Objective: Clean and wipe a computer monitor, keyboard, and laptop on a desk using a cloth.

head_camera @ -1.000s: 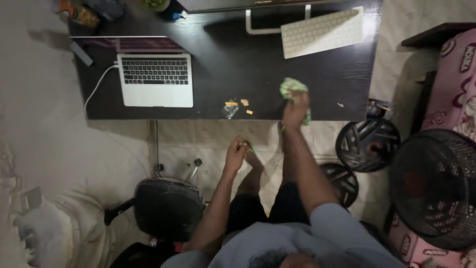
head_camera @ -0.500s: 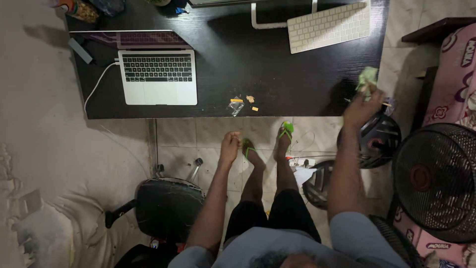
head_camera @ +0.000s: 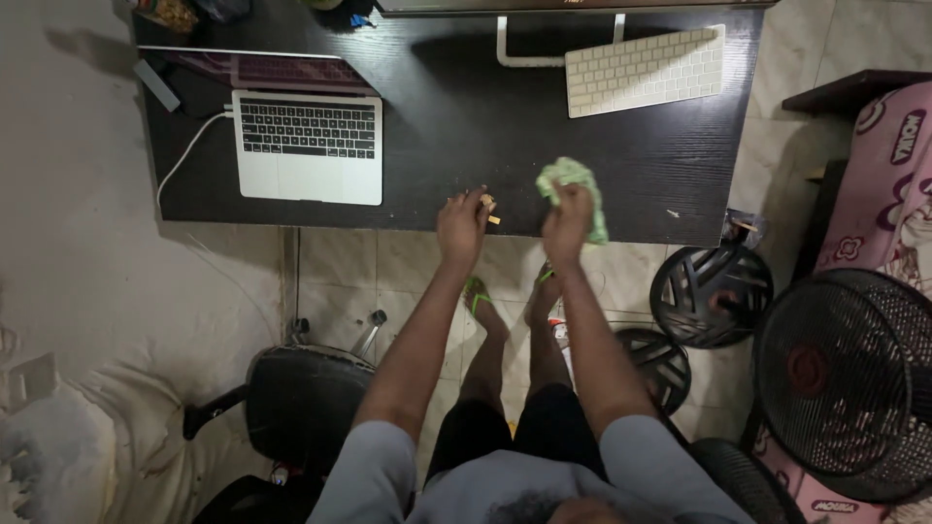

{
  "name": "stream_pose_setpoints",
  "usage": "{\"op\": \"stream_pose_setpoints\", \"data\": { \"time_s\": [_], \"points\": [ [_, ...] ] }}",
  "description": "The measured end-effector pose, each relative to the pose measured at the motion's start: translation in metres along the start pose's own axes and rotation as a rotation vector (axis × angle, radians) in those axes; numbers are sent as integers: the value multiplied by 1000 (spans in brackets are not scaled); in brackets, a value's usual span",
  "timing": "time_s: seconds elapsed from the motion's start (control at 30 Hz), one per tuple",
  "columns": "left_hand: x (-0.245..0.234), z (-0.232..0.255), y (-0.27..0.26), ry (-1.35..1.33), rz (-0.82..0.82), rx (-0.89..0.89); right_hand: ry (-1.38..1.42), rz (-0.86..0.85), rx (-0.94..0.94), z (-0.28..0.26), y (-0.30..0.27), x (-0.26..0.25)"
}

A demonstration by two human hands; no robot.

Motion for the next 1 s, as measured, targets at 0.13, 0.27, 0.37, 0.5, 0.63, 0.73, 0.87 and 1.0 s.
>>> {"op": "stream_pose_setpoints", "data": {
  "time_s": [0.13, 0.27, 0.37, 0.5, 0.63, 0.73, 0.87, 1.0],
  "points": [
    [11, -5, 6, -3, 69, -12, 200, -163, 3, -23, -10, 14],
    [2, -23, -4, -156, 159, -50, 145, -160, -50, 4, -12, -13],
    [3, -67, -10, -478, 145, -227, 230, 69, -261, 37, -1, -89],
    [20, -133, -45, -995, 78, -504, -149, -29, 126, 83, 34, -122],
    [39, -165, -86, -1437, 33, -634, -272, -137, -142, 61, 21, -70],
    [41, -160, -103, -1639, -54, -634, -231, -182, -117, 51, 5, -8],
    [30, -129, -108, -1791, -134, -639, -139, -232, -217, -6, -32, 71],
    [34, -126, -113, -1800, -152, -627, -211, -309, -262, -46, -51, 113]
  ]
}}
Point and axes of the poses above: each hand's wrist, its own y-axis towards the middle knuckle, its own x-axis out of the palm, z = x × y, the point moved 10 cm from there along y, towards the middle knuckle, and after that the axes turned 9 degrees about y, right-handed, at the moved point
